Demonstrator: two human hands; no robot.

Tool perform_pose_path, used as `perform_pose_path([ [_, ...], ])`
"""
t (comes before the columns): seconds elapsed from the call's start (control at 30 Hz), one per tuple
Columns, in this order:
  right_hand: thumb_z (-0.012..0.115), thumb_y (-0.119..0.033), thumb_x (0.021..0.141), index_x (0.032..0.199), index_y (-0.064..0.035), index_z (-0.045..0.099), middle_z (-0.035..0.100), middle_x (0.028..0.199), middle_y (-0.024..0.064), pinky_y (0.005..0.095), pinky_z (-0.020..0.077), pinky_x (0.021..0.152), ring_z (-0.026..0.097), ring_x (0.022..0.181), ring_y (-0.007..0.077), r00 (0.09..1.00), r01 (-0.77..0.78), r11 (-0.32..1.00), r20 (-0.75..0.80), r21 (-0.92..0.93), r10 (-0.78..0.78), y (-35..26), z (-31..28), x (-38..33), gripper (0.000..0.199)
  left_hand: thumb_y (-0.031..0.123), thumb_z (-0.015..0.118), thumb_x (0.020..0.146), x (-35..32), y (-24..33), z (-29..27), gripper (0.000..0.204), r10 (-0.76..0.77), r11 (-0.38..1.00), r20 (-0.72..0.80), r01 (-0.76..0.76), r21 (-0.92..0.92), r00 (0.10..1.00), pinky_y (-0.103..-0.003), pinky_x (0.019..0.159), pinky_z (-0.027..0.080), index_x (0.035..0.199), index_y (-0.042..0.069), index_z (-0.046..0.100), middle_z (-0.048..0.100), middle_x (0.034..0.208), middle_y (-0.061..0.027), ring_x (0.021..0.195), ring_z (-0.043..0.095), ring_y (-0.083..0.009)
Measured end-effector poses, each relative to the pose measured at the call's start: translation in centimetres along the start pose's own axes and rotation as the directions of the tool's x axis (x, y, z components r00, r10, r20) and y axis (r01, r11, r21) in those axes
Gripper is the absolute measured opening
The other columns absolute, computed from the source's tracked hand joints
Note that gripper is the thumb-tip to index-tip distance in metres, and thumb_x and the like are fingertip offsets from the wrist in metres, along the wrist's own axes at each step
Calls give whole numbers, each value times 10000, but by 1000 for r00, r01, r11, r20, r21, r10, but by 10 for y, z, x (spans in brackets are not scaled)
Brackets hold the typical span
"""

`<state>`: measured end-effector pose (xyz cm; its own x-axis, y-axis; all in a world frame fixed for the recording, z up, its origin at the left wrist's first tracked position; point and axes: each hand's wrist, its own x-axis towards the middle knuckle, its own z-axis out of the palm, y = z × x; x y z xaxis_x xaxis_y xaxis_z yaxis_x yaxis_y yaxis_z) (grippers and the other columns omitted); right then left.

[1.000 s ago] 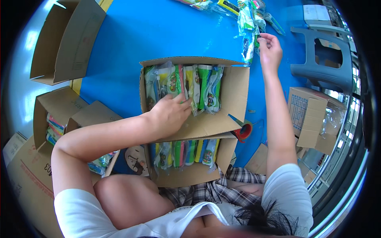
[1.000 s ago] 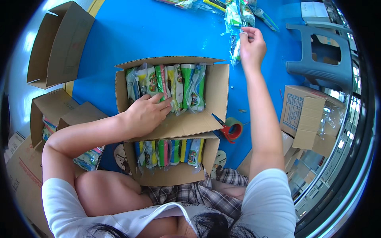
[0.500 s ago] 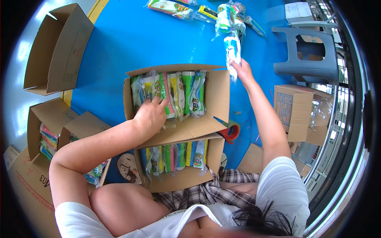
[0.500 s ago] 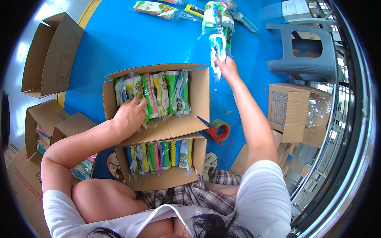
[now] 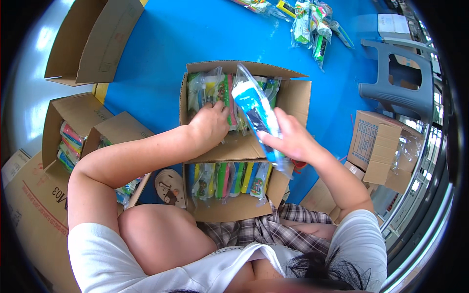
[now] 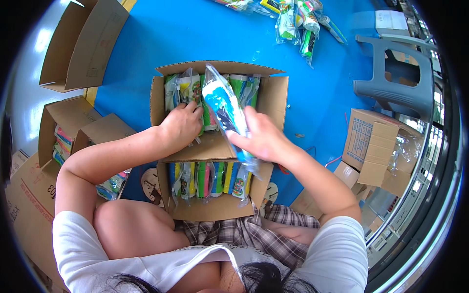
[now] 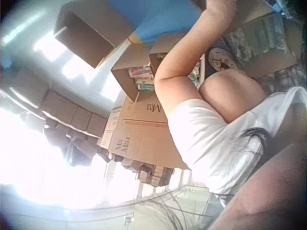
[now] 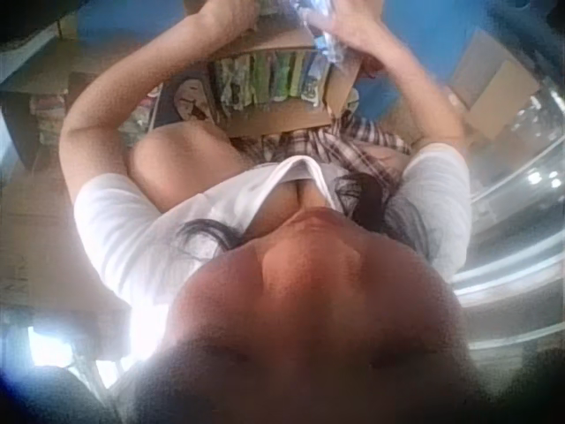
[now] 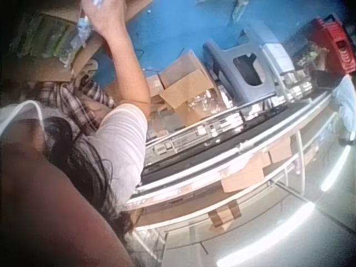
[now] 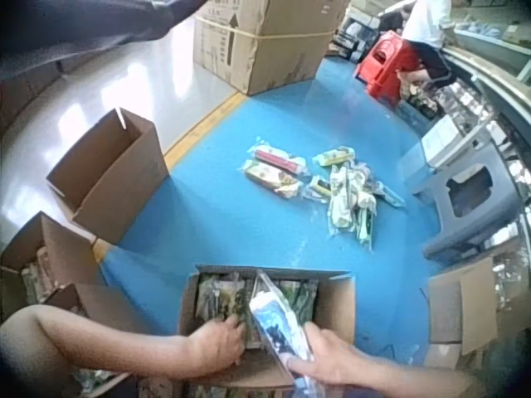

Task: The person packs plastic-wrapped items into cardboard boxes, then seals the boxes with tape using a tape dispenser.

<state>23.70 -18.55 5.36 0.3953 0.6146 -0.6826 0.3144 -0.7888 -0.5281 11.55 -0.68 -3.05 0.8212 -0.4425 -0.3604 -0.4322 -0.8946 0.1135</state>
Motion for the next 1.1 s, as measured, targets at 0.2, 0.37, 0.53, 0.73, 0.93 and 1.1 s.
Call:
perform_pose_path([
  [0.2, 674, -341, 765, 956, 94, 458, 613, 841, 293, 456, 496, 727, 614, 816, 440, 971, -24, 997, -241, -68, 7, 8, 53, 56, 522, 170, 623, 725, -1, 4, 7, 165, 21, 1000, 6, -21, -9, 1000, -296, 788, 474, 848, 90, 698, 590, 941, -65, 988, 528, -232],
  [0.37, 677, -300, 758, 1052, 162, 417, 615, 760, 289, 467, 521, 688, 631, 759, 430, 964, 77, 990, -245, -118, -105, 16, 79, 79, 606, 171, 619, 732, -3, 4, 10, 157, 1, 1000, 3, -1, 22, 1000, -303, 810, 477, 844, 93, 697, 590, 939, -67, 984, 529, -240],
  [0.53, 667, -268, 789, 1097, -16, 458, 630, 771, 214, 479, 511, 686, 636, 761, 393, 984, 146, 919, -43, -365, -174, 15, 11, 43, 449, 168, 605, 754, 1, 0, 18, 153, 48, 999, -8, -48, 17, 999, -307, 853, 460, 850, 87, 691, 603, 924, -69, 981, 537, -236],
  [0.73, 622, -158, 726, 879, -171, 544, 565, 1073, 47, 302, 514, 652, 598, 832, 197, 579, 519, 239, 132, -821, -805, 16, -2, 63, 172, 167, 594, 762, -4, -13, 8, 138, 210, 973, 31, -212, 96, 977, -324, 920, 396, 826, 83, 683, 630, 859, -40, 965, 551, -201],
  [0.93, 575, -180, 755, 827, -166, 531, 493, 907, 38, 257, 481, 538, 558, 756, 191, 479, 470, 128, 131, -873, -868, 12, 42, 112, 86, 196, 609, 765, -3, -9, 5, 141, 188, 972, 54, -193, 131, 981, -327, 875, 391, 808, 117, 718, 669, 813, -34, 866, 594, -201],
  [1.1, 554, -207, 766, 824, -191, 552, 490, 856, 27, 267, 483, 507, 545, 736, 180, 395, 489, 13, 208, -872, -895, 31, 38, 127, 60, 172, 590, 716, -8, 0, 11, 72, 21, 975, -258, -78, -210, 966, -300, 670, 483, 718, 116, 635, 590, 721, -26, 767, 586, -171],
])
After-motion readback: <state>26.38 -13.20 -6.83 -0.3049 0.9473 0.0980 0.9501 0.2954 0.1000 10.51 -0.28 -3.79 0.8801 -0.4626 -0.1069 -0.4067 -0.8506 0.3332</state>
